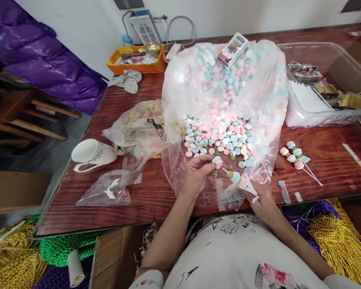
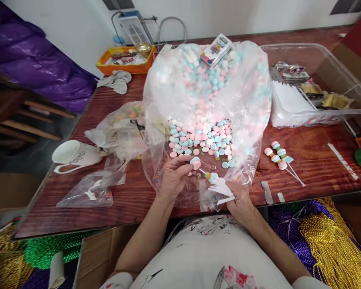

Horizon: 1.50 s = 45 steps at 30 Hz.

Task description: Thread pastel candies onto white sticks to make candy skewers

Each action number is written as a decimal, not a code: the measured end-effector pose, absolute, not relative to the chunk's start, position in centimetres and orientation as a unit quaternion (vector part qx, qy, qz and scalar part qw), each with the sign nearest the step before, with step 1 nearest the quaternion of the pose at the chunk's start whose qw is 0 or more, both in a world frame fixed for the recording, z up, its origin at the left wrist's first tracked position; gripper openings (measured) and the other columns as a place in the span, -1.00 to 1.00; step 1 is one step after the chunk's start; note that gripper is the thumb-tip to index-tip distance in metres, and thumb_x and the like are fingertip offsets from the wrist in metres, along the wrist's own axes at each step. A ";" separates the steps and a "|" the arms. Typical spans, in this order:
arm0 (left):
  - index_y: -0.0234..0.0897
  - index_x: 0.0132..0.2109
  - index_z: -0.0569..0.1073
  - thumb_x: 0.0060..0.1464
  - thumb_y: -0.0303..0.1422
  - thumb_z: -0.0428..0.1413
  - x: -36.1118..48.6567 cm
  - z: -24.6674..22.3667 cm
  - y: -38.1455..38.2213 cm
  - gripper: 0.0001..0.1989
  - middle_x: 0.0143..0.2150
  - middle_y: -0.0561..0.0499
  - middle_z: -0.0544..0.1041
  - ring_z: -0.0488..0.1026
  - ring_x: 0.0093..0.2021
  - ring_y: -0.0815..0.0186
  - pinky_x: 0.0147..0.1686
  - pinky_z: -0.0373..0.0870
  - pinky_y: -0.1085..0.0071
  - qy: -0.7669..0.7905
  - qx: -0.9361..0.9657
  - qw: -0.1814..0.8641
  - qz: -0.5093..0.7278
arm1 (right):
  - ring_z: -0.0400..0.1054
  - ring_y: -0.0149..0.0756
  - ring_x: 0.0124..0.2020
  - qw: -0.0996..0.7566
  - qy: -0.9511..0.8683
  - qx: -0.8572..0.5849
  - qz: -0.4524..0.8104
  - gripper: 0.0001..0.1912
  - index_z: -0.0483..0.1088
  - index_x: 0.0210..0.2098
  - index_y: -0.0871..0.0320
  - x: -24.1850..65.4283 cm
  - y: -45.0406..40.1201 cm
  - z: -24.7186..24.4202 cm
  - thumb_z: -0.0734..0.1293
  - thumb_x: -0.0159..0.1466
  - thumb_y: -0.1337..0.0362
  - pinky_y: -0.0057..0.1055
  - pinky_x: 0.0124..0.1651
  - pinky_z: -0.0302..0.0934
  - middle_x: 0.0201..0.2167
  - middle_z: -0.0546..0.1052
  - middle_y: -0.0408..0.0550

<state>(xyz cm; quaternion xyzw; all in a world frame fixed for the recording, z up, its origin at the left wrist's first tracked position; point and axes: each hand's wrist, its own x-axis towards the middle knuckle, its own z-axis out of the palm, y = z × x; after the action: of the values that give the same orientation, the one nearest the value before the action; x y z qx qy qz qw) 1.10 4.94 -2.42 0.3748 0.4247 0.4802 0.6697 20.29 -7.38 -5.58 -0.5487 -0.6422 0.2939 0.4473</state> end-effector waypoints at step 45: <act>-0.12 0.10 0.53 0.07 -0.54 0.25 -0.9 -3.9 1.5 -0.56 0.01 -0.06 0.61 0.57 -0.01 0.24 0.02 0.55 0.25 0.346 0.728 0.247 0.537 | 0.10 -0.43 -0.56 0.425 -0.640 -0.555 0.319 -0.81 0.23 -0.44 0.12 17.6 -7.6 -4.7 0.16 0.26 0.47 -0.46 -0.45 -0.01 -0.57 0.27 -0.23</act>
<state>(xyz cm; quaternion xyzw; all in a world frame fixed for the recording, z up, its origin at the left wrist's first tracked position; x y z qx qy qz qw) -0.90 1.53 -3.86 0.7282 0.3460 0.5375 0.2474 17.60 -7.59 -4.71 -0.5549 -0.6402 0.3191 0.4247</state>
